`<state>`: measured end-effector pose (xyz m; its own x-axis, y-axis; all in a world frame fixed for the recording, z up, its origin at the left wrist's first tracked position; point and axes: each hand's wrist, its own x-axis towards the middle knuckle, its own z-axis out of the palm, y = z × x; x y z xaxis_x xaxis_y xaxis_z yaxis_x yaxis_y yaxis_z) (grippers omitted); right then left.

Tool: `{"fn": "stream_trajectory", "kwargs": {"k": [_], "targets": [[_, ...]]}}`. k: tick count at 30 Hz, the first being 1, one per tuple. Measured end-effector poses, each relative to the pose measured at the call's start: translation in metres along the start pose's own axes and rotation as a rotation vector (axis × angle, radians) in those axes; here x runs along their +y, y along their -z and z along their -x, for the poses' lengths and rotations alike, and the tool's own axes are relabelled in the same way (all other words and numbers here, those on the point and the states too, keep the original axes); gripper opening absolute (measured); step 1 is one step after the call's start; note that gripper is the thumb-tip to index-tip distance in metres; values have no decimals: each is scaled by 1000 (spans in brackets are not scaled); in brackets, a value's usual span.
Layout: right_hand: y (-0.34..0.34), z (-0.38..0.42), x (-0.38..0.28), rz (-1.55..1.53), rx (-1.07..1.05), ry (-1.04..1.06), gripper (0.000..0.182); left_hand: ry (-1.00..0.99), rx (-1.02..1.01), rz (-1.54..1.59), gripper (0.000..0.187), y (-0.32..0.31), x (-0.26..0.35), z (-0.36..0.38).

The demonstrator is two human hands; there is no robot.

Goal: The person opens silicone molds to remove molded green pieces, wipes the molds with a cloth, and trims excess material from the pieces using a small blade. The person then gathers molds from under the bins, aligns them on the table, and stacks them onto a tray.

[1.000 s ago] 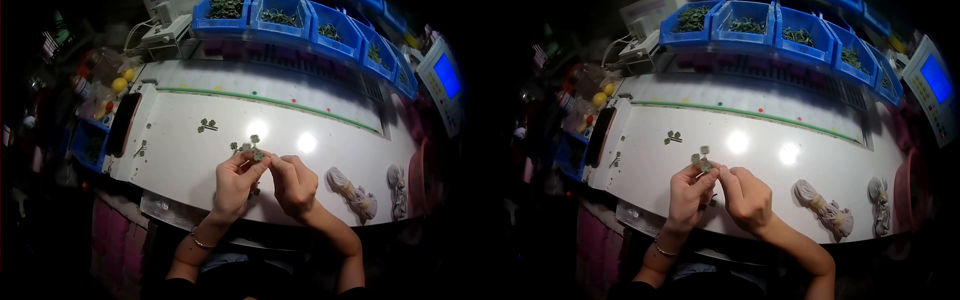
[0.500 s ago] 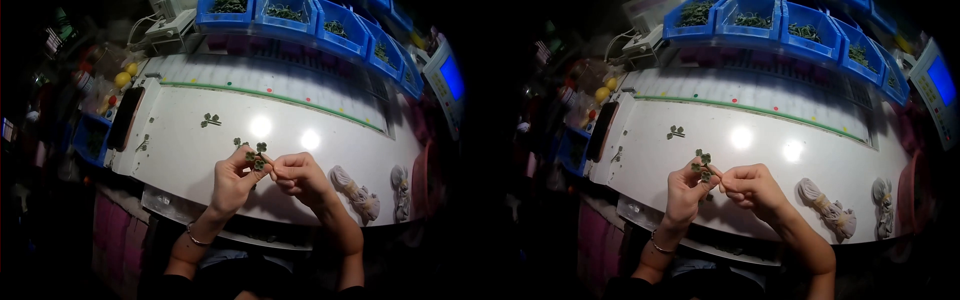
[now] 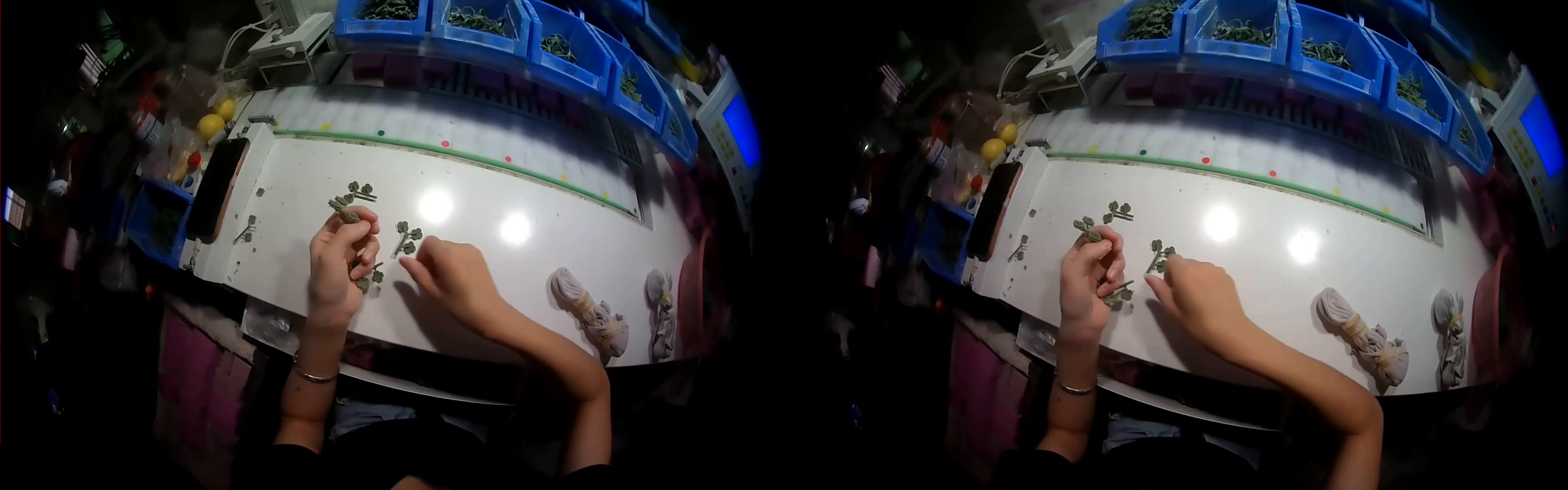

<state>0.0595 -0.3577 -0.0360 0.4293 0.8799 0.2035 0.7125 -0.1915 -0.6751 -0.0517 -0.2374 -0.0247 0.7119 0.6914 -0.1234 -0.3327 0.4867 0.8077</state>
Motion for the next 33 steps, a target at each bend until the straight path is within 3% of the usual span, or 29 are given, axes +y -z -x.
{"fn": "stream_trajectory", "kwargs": {"k": [5, 10, 16, 18, 23, 26, 27, 29, 31, 33], "targets": [[-22, -15, -9, 272, 45, -38, 28, -47, 55, -158, 12, 0, -3, 0], [-17, -14, -3, 312, 16, -85, 24, -83, 58, -131, 13, 7, 1, 2], [-15, -16, 9, 211, 45, -51, 22, -101, 113, -132, 18, 2, -5, -3], [-19, -18, 12, 188, 204, -20, 13, -87, 95, -265, 23, 2, -6, -3], [0, -14, 2, -21, 268, -83, 8, -7, 83, -150, 23, 2, -7, -4], [2, -15, 3, -148, 439, 148, 10, 107, 60, -33, 24, 0, -12, -4], [2, -14, 1, -153, 435, 157, 10, 133, 65, 8, 25, -2, -16, -5], [1, -11, -3, -85, 414, 386, 10, 279, 101, 106, 28, -6, -17, -6], [-4, -10, -2, -20, 370, 450, 14, 282, 69, 134, 32, -3, -18, -7], [1, -10, -8, -132, 283, 332, 16, 315, 70, 183, 33, -2, -15, -6]]}}
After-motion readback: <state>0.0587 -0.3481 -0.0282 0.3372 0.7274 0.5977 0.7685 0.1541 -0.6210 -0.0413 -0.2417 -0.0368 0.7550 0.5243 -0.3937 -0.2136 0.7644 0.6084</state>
